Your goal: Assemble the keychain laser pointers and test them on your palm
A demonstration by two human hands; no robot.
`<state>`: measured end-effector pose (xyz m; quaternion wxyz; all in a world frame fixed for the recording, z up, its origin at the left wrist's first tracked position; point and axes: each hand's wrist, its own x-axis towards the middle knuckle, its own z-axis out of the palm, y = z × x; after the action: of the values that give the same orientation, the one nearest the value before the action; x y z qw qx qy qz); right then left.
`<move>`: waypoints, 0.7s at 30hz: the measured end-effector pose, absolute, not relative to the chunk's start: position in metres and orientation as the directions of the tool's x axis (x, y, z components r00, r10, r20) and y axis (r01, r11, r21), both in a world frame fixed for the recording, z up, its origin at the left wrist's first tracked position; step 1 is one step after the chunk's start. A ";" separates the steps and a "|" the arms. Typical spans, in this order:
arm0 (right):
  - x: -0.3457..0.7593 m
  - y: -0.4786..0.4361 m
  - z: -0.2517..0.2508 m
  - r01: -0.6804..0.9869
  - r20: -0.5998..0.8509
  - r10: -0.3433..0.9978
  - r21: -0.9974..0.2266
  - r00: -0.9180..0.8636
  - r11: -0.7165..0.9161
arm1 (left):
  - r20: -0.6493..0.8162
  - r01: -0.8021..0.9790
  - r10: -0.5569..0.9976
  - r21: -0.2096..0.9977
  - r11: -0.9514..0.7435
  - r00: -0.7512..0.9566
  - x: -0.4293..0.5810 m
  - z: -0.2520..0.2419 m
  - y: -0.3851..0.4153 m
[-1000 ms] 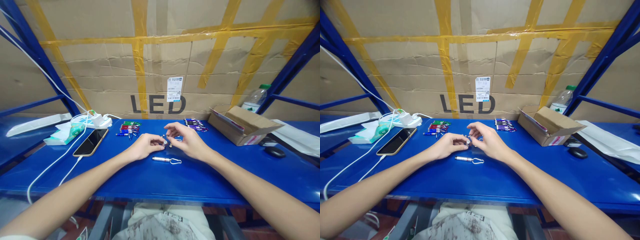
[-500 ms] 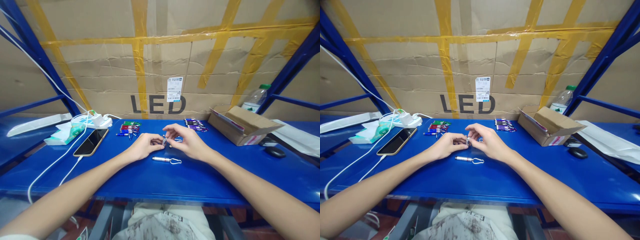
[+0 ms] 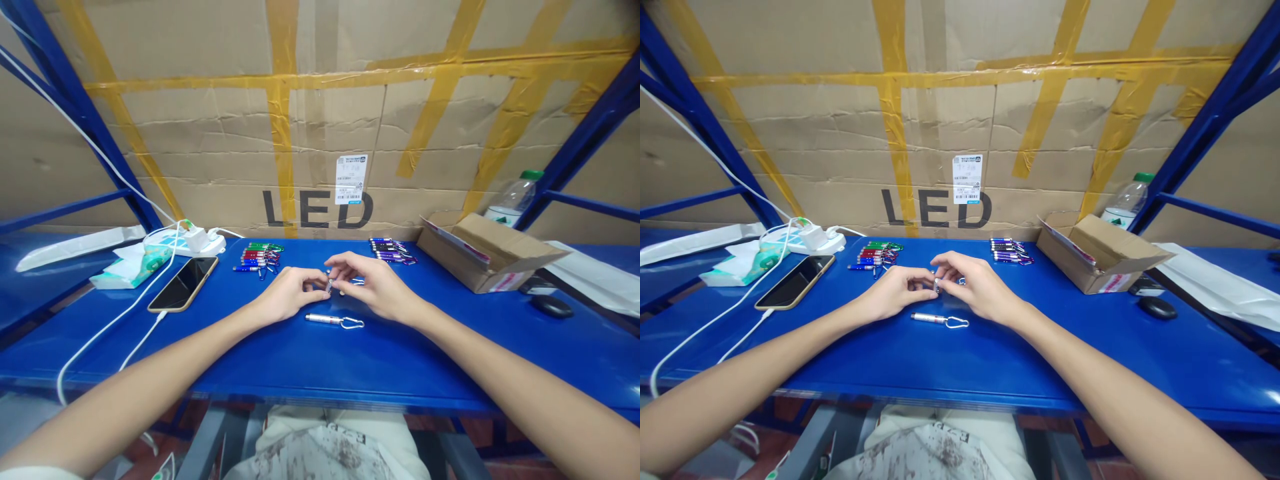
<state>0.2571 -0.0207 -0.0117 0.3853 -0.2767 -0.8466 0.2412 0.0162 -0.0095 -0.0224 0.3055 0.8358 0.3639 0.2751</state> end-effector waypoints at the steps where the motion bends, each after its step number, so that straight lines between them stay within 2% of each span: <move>1: 0.257 -0.021 -0.012 0.284 0.520 0.652 -0.618 -0.552 0.733 | 0.240 0.445 0.776 0.705 -0.552 0.583 0.016 -0.022 -0.010; 15: 0.257 -0.022 -0.009 0.317 0.531 0.625 -0.559 -0.572 0.766 | 0.254 0.455 0.772 0.685 -0.569 0.583 0.016 -0.021 -0.011; 21: 0.261 -0.019 -0.008 0.370 0.531 0.630 -0.519 -0.567 0.771 | 0.269 0.518 0.801 0.645 -0.562 0.534 0.015 -0.020 -0.009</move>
<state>0.2607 -0.0186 -0.0083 0.3655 -0.2883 -0.8670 0.1777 0.0152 -0.0092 -0.0202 0.2535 0.8384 0.3935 0.2793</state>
